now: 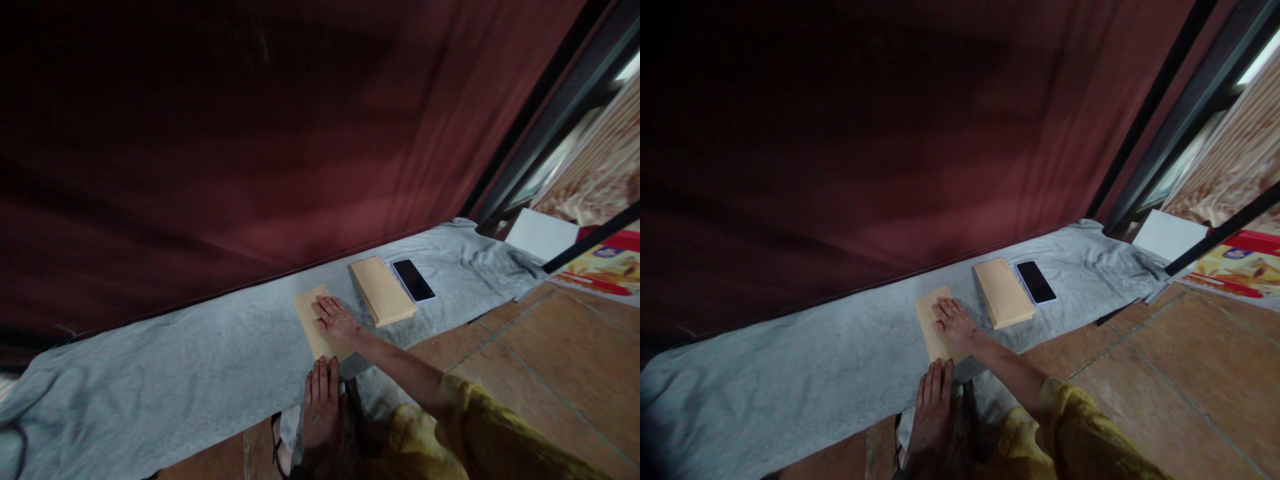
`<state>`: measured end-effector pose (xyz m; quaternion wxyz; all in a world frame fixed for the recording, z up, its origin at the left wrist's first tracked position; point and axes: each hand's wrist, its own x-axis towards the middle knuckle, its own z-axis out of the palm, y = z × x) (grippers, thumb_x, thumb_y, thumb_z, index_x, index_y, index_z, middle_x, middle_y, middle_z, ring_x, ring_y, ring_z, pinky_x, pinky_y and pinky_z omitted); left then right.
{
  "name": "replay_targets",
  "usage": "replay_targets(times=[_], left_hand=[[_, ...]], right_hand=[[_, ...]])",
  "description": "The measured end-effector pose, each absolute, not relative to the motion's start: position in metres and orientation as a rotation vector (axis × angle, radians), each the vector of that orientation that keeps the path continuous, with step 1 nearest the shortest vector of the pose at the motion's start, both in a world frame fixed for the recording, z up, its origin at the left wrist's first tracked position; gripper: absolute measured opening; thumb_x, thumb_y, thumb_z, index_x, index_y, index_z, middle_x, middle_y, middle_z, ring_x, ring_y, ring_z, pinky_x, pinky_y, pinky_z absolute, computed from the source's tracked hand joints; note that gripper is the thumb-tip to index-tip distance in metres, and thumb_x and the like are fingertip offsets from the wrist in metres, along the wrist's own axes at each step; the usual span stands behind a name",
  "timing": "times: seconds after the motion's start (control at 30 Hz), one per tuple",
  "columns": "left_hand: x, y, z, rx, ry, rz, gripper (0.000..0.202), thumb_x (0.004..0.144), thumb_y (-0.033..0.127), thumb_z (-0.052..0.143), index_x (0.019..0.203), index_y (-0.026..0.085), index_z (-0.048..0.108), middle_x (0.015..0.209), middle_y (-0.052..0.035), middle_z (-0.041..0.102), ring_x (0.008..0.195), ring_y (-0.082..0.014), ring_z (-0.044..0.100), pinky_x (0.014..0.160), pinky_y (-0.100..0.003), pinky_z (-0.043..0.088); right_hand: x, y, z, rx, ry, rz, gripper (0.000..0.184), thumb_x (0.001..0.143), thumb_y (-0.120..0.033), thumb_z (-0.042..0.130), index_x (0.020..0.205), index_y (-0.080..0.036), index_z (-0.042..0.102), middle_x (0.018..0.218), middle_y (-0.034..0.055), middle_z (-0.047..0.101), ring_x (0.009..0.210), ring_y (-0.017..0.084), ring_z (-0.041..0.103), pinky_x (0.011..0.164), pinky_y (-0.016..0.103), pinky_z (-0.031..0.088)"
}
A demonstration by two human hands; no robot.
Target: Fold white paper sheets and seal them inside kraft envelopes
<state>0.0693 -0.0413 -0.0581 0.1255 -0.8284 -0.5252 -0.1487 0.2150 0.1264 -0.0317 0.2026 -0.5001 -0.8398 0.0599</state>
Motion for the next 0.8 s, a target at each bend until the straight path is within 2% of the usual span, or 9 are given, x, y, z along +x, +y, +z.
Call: replay_targets(times=[0.1, 0.33, 0.5, 0.67, 0.8], left_hand=[[0.073, -0.044, -0.054, -2.426, -1.597, -0.412, 0.071, 0.095, 0.022, 0.046, 0.161, 0.016, 0.021, 0.156, -0.0180, 0.046, 0.144, -0.0308, 0.044, 0.113, -0.050, 0.043], [0.077, -0.046, -0.044, -2.436, -1.614, -0.381, 0.064, 0.096, 0.025, 0.048, 0.156, 0.012, 0.033, 0.154, -0.0197, 0.047, 0.144, -0.0322, 0.042, 0.113, -0.052, 0.043], [0.077, -0.046, -0.042, -2.420, -1.621, -0.436, 0.062, 0.096, 0.021, 0.046, 0.156, 0.015, 0.034, 0.156, -0.0180, 0.046, 0.145, -0.0306, 0.041, 0.113, -0.051, 0.044], [0.082, -0.049, -0.041, -2.408, -1.679, -0.491, 0.062, 0.097, 0.023, 0.044, 0.157, 0.014, 0.032, 0.157, -0.0168, 0.044, 0.149, -0.0331, 0.034, 0.114, -0.052, 0.044], [0.084, -0.049, -0.042, -2.408, -1.656, -0.461, 0.064, 0.096, 0.022, 0.043, 0.157, 0.009, 0.030, 0.157, -0.0198, 0.043, 0.150, -0.0351, 0.033, 0.116, -0.054, 0.041]], right_hand=[[0.225, 0.097, -0.033, -1.350, -2.378, 0.172, 0.052, 0.101, -0.029, 0.050, 0.150, -0.014, 0.046, 0.158, 0.0144, 0.042, 0.148, 0.026, 0.037, 0.123, 0.048, 0.028], [0.255, 0.028, -0.035, -1.310, -2.384, 0.207, 0.055, 0.100, -0.030, 0.051, 0.151, -0.010, 0.044, 0.157, 0.0163, 0.043, 0.147, 0.025, 0.038, 0.122, 0.045, 0.032], [0.271, 0.000, -0.027, -1.315, -2.325, 0.312, 0.050, 0.099, -0.025, 0.052, 0.148, -0.018, 0.048, 0.153, 0.0108, 0.051, 0.141, 0.024, 0.046, 0.117, 0.044, 0.039], [0.264, 0.004, -0.020, -1.699, -1.993, 0.354, 0.037, 0.096, -0.016, 0.048, 0.131, -0.015, 0.059, 0.129, 0.0155, 0.064, 0.119, 0.028, 0.059, 0.105, 0.044, 0.047], [0.249, 0.018, -0.020, -1.910, -1.771, 0.451, 0.025, 0.091, -0.014, 0.052, 0.113, -0.016, 0.064, 0.108, 0.0158, 0.067, 0.103, 0.030, 0.063, 0.095, 0.042, 0.049]])
